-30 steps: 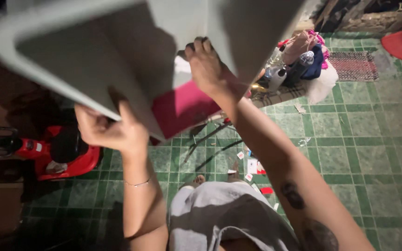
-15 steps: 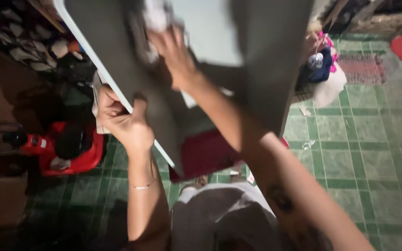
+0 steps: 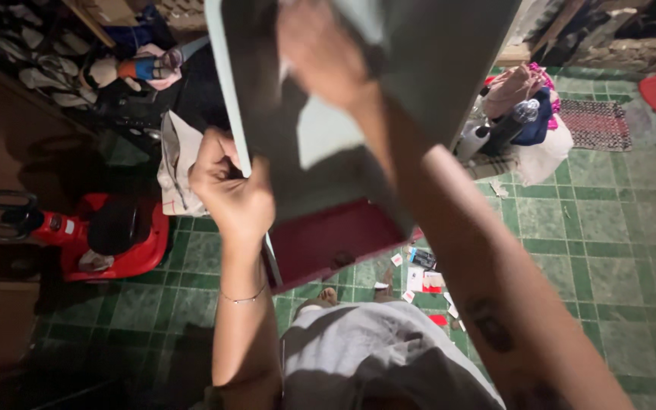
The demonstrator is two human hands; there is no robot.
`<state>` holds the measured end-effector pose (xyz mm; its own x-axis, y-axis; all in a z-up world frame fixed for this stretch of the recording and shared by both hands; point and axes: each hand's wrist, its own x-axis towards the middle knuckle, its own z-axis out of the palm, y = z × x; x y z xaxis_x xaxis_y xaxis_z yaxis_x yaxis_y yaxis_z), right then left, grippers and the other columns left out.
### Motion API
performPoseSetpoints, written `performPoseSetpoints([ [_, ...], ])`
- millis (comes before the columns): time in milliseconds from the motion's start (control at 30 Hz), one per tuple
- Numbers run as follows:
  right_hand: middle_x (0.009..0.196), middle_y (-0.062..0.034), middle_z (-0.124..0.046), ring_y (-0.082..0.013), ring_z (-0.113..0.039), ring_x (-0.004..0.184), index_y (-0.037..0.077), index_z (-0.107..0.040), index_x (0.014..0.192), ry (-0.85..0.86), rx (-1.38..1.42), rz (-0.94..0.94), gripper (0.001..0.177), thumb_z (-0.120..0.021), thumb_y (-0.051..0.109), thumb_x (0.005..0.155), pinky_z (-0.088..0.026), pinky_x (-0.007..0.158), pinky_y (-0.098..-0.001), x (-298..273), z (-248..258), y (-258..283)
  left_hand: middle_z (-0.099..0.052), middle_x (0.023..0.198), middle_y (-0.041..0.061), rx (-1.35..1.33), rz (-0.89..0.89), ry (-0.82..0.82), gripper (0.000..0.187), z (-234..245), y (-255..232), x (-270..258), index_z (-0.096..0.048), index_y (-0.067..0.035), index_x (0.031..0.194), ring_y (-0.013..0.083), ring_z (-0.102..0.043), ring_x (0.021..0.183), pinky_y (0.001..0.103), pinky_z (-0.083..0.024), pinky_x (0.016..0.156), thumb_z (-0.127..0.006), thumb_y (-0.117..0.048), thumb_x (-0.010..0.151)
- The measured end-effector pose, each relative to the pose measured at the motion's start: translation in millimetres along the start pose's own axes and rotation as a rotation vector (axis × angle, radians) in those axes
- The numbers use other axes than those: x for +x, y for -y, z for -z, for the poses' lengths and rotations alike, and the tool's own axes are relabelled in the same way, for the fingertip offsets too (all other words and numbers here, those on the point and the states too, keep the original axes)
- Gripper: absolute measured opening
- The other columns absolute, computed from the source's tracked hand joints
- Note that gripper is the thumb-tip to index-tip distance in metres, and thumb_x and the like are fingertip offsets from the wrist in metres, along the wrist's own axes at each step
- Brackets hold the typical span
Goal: The person empties a light green plastic storage bin, removes small items like hair ties and rings, and places them on a nearby table. They then wipe the inside of the bin with a cloth and place a folded white cloth inside.
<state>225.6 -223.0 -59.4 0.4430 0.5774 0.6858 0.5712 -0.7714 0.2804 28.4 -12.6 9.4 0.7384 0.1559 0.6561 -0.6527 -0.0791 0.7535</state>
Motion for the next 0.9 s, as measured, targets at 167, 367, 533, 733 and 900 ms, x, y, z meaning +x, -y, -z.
performPoseSetpoints([
  [167,0.132,-0.0178,-0.054,-0.0388,-0.048,0.127,0.004,-0.066,0.124,-0.072,-0.112,-0.216,0.041,-0.065,0.014,0.084,-0.035,0.112,-0.0612,-18.5,14.8,50.1,-0.047,0.078,-0.004,0.009,-0.007,0.017,0.027,-3.6,1.1,-0.2,-0.041,-0.006,0.082,0.0041,-0.041,0.074,0.021,-0.033,0.068,-0.056,0.016,0.086],
  [367,0.126,-0.0152,-0.060,-0.0325,-0.054,0.119,0.008,-0.075,0.104,0.226,0.178,0.094,0.024,-0.061,0.016,0.085,-0.044,0.096,-0.0519,-94.1,-1.7,120.3,-0.044,0.077,-0.003,0.065,-0.028,-0.048,0.027,0.0,5.8,8.3,-0.042,-0.006,0.082,0.0043,-0.039,0.071,0.021,-0.032,0.066,-0.055,0.018,0.085],
  [533,0.124,-0.0171,-0.060,-0.0307,-0.055,0.114,-0.002,-0.064,0.121,0.069,-0.334,-0.093,0.035,-0.060,0.018,0.093,-0.047,0.101,-0.0457,-20.6,6.1,46.6,-0.046,0.079,-0.002,0.071,-0.045,-0.071,0.029,6.6,-1.5,6.2,-0.040,-0.005,0.084,0.0049,-0.041,0.075,0.019,-0.034,0.065,-0.056,0.018,0.087],
  [733,0.128,-0.0239,-0.055,-0.0395,-0.054,0.120,0.004,-0.057,0.138,0.062,-0.215,-0.473,0.034,-0.054,0.004,0.104,-0.048,0.099,-0.0434,14.3,24.5,0.7,-0.044,0.079,-0.001,0.080,-0.038,-0.089,0.027,8.3,-8.7,-1.8,-0.040,-0.005,0.085,0.0044,-0.041,0.070,0.019,-0.034,0.065,-0.055,0.017,0.087],
  [900,0.136,-0.0239,-0.054,-0.0381,-0.053,0.123,0.005,-0.056,0.131,0.033,-0.383,-0.412,0.041,-0.056,0.015,0.091,-0.050,0.098,-0.0414,-30.4,-4.7,42.5,-0.048,0.077,-0.002,0.149,-0.023,-0.034,0.024,5.6,-4.8,-6.5,-0.043,-0.004,0.084,0.0047,-0.044,0.071,0.021,-0.037,0.067,-0.056,0.016,0.085],
])
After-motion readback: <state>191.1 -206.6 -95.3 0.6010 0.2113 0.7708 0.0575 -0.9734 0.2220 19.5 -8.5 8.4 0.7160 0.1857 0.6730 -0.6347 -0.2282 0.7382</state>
